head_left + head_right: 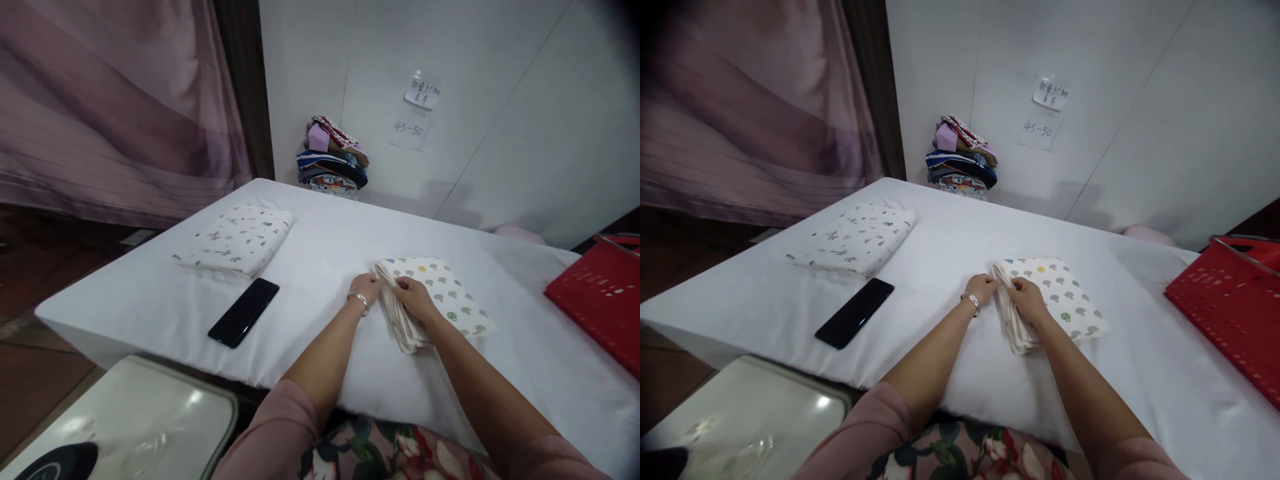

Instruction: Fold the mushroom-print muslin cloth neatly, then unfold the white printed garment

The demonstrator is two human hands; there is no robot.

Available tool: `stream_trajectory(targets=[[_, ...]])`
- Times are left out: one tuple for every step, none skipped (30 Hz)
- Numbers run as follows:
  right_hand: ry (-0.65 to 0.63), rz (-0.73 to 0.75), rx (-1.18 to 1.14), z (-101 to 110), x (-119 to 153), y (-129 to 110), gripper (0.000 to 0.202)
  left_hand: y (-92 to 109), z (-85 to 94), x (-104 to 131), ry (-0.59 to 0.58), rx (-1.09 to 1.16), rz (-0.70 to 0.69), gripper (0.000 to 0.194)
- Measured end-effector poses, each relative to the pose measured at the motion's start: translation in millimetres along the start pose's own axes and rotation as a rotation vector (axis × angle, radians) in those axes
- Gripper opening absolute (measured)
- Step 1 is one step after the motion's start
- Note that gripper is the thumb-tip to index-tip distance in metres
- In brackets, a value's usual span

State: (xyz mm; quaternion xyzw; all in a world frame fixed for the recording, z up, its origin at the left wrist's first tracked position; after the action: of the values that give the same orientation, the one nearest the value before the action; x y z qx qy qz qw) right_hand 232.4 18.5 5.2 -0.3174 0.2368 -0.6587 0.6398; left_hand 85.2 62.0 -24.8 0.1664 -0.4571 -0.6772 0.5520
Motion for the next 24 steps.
stream_trajectory(targets=[[-0.001, 0.005, -0.01, 0, 0, 1, 0.026, 3, -2.6, 0, -0.019, -0.038, -0.011, 0.03], [-0.004, 0.009, -0.018, -1, -1, 1, 0.026, 5, -5.1, 1, -0.036, -0.065, -0.018, 0.031], [-0.004, 0.013, -0.024, -1, -1, 1, 0.027, 7, -7.1, 1, -0.049, -0.085, -0.023, 0.031], [-0.004, 0.017, -0.026, -1, -2, 0, 0.027, 8, -8.4, 1, -0.056, -0.098, -0.025, 0.031], [-0.004, 0.023, -0.025, -1, -2, -1, 0.027, 8, -9.3, 1, -0.058, -0.105, -0.026, 0.03], [-0.003, 0.028, -0.019, -1, -2, -1, 0.027, 9, -9.6, 0, -0.054, -0.104, -0.027, 0.029], [-0.002, 0.031, -0.01, -1, -2, -2, 0.027, 8, -9.9, -1, -0.05, -0.095, -0.028, 0.028], [0.001, 0.032, 0.002, -1, -3, -3, 0.027, 8, -10.2, -2, -0.048, -0.08, -0.028, 0.028], [0.002, 0.033, 0.014, -1, -3, -4, 0.026, 7, -10.9, -3, -0.05, -0.058, -0.024, 0.028], [0.003, 0.033, 0.024, -1, -3, -5, 0.026, 6, -12.2, -4, -0.061, -0.031, -0.019, 0.028], [0.004, 0.032, 0.03, -1, -2, -5, 0.025, 4, -13.9, -5, -0.077, 0.0, -0.011, 0.028], [0.004, 0.033, 0.03, -1, -2, -6, 0.025, 3, -15.8, -5, -0.097, 0.035, -0.001, 0.029], [0.005, 0.035, 0.027, -1, -2, -6, 0.024, 1, -17.8, -6, -0.118, 0.07, 0.007, 0.029], [0.006, 0.038, 0.022, -1, -1, -7, 0.024, 0, -19.5, -6, -0.135, 0.102, 0.015, 0.029], [0.007, 0.039, 0.016, -1, -1, -8, 0.024, -1, -20.8, -6, -0.148, 0.126, 0.021, 0.029], [0.01, 0.039, 0.012, -1, 0, -9, 0.025, -2, -21.6, -7, -0.156, 0.141, 0.024, 0.029], [0.013, 0.038, 0.01, -1, 0, -10, 0.025, -2, -22.0, -7, -0.16, 0.148, 0.026, 0.028], [0.016, 0.037, 0.009, -1, 1, -11, 0.025, -2, -22.2, -7, -0.162, 0.149, 0.025, 0.028], [0.019, 0.037, 0.011, -1, 2, -12, 0.026, -2, -22.1, -7, -0.16, 0.148, 0.027, 0.027], [0.021, 0.037, 0.015, -1, 2, -13, 0.026, -2, -22.1, -7, -0.158, 0.146, 0.028, 0.027], [0.023, 0.04, 0.02, -1, 3, -15, 0.026, -2, -22.1, -7, -0.157, 0.145, 0.03, 0.026], [0.024, 0.044, 0.027, -1, 3, -16, 0.026, -3, -22.1, -8, -0.156, 0.145, 0.031, 0.026], [0.024, 0.047, 0.034, -1, 3, -17, 0.026, -3, -22.3, -8, -0.157, 0.146, 0.032, 0.026], [0.026, 0.049, 0.041, -1, 3, -18, 0.026, -3, -22.6, -8, -0.159, 0.148, 0.034, 0.026]])
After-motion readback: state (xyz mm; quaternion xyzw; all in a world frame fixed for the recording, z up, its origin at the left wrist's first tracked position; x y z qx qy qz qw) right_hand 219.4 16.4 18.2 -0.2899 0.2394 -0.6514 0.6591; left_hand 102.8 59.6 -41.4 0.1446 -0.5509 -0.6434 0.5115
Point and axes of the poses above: each hand's wrist, its own x-axis away from the middle knuckle, its own z-axis out of the back of the hand, y = z × x, the point moved 7 cm from there along -x, towards the middle knuckle, and after that the axes turned 12 degrees about -y, right-handed, at the moved point
